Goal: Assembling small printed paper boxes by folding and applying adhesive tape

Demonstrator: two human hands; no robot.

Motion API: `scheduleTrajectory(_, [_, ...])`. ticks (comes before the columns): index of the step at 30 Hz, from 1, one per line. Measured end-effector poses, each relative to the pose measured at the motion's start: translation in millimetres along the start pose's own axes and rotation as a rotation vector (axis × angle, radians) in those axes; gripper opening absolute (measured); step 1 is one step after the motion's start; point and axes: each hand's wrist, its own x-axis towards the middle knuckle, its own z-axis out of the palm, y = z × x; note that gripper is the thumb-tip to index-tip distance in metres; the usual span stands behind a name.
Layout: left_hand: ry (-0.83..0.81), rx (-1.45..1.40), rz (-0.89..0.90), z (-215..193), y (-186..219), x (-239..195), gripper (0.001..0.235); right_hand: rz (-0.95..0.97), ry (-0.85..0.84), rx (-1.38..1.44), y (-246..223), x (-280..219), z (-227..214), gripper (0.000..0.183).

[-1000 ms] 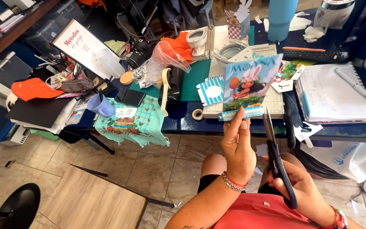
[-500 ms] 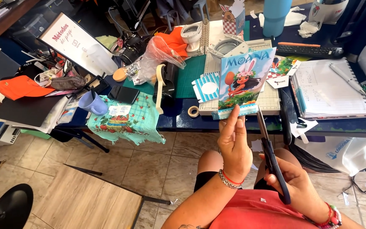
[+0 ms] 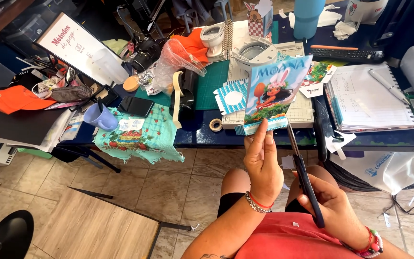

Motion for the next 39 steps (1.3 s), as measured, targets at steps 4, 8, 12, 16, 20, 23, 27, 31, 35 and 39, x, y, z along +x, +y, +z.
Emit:
scheduleTrajectory(4, [-0.002, 0.04, 0.0, -0.8, -0.4, -2.1, 0.035, 0.026, 0.019, -0.02, 4.4, -0.5, -0.1, 0.06])
scheduleTrajectory(8, [0.008, 0.137, 0.011, -1.6, -1.7, -4.5, 0.036, 0.048, 0.051, -0.05, 0.6, -0.4, 1.9, 0.061])
scheduleTrajectory(12, [0.011, 0.198, 0.043, -2.6, 1.4, -5.8, 0.035, 0.055, 0.084, -0.142, -4.9, -0.9, 4.3, 0.061])
scheduleTrajectory(16, [0.001, 0.234, 0.07, -3.5, 0.5, -6.2, 0.035, 0.041, 0.149, -0.215, -0.9, -0.2, 7.1, 0.061])
scheduleTrajectory(20, [-0.003, 0.082, 0.057, -2.1, -5.8, -7.3, 0.035, -0.037, 0.18, -0.3, -9.8, 0.1, 8.3, 0.057])
scheduleTrajectory(23, [0.002, 0.017, 0.034, -0.1, -7.3, -8.8, 0.036, -0.055, 0.211, -0.371, -17.8, 1.6, 9.9, 0.061])
scheduleTrajectory(27, [0.0, 0.038, 0.021, -1.1, -11.4, -11.2, 0.037, -0.084, 0.235, -0.408, -20.9, 3.5, 9.4, 0.061])
scheduleTrajectory(31, [0.007, 0.003, -0.006, -1.5, -14.8, -11.6, 0.038, -0.138, 0.245, -0.48, -13.7, 5.7, 6.1, 0.058])
scheduleTrajectory(35, [0.047, -0.114, -0.113, -5.2, -20.6, -5.4, 0.039, -0.072, 0.211, -0.322, -5.0, 2.9, -5.1, 0.06])
scheduleTrajectory(39, [0.109, -0.119, -0.151, -13.7, -12.4, 6.9, 0.04, -0.139, 0.367, -0.677, -20.7, 25.9, -66.5, 0.053])
